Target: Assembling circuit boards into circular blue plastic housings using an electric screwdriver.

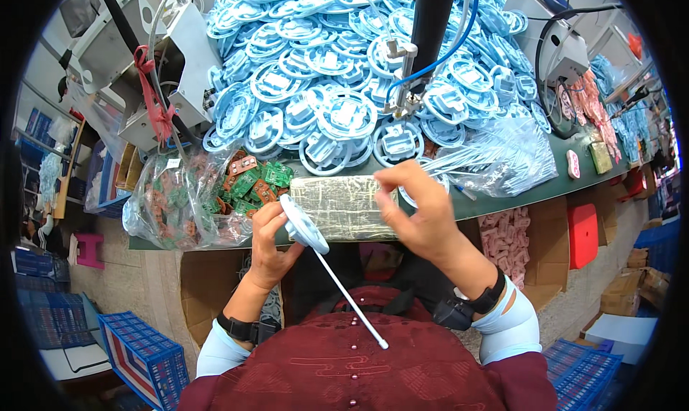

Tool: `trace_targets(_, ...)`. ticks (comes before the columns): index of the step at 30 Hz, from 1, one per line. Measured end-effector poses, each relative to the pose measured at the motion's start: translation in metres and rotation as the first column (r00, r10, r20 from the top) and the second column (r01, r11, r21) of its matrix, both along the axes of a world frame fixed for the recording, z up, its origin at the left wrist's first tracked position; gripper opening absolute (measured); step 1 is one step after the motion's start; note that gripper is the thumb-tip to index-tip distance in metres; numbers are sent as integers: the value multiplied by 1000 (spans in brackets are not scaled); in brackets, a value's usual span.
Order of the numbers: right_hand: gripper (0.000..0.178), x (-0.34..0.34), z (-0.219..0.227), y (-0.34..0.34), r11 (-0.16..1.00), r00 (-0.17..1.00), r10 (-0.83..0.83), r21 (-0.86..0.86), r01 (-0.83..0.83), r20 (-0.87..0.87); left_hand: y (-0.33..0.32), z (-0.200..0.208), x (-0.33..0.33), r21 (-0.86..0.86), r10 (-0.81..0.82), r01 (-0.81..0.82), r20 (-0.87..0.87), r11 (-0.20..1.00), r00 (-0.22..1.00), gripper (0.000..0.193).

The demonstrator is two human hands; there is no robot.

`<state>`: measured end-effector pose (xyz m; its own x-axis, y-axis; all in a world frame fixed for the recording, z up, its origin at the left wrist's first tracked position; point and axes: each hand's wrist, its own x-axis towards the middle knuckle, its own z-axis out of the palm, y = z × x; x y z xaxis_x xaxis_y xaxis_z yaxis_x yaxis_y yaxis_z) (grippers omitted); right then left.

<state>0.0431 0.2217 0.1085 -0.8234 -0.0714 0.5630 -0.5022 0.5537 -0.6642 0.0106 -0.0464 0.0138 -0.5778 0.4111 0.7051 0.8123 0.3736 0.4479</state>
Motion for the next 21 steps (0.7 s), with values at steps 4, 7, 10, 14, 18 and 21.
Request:
trace_targets(4, 34, 2, -16, -27, 953, 909, 233, 106, -285, 347, 3, 1, 2, -19, 10, -10, -12, 1000, 1000, 80)
trace_targets(7, 35, -2, -26, -42, 915, 913, 233, 242, -322, 334, 6, 2, 4, -20, 21, -21, -6, 1000, 1000, 76)
trace_targets(10, 32, -5, -35, -46, 907, 908, 230, 263, -331, 350, 10, 4, 6, -38, 10, -10, 7, 999, 1000, 75)
trace_targets(14, 22, -9, -42, -36, 940, 886, 255, 117, -322, 388, 16, 21, 6, -102, 64, -58, 57, 993, 996, 81)
trace_targets(18, 33, -14, -48, -22, 881, 582, 408, -472, -46, 704, 19, 10, 4, 258, -243, 98, 626, 961, 741, 95)
trace_targets(21, 31, -17, -64, -10, 607, 551, 535, -745, 276, 640, 21, 16, 5, 698, -633, -136, 701, 703, 329, 95)
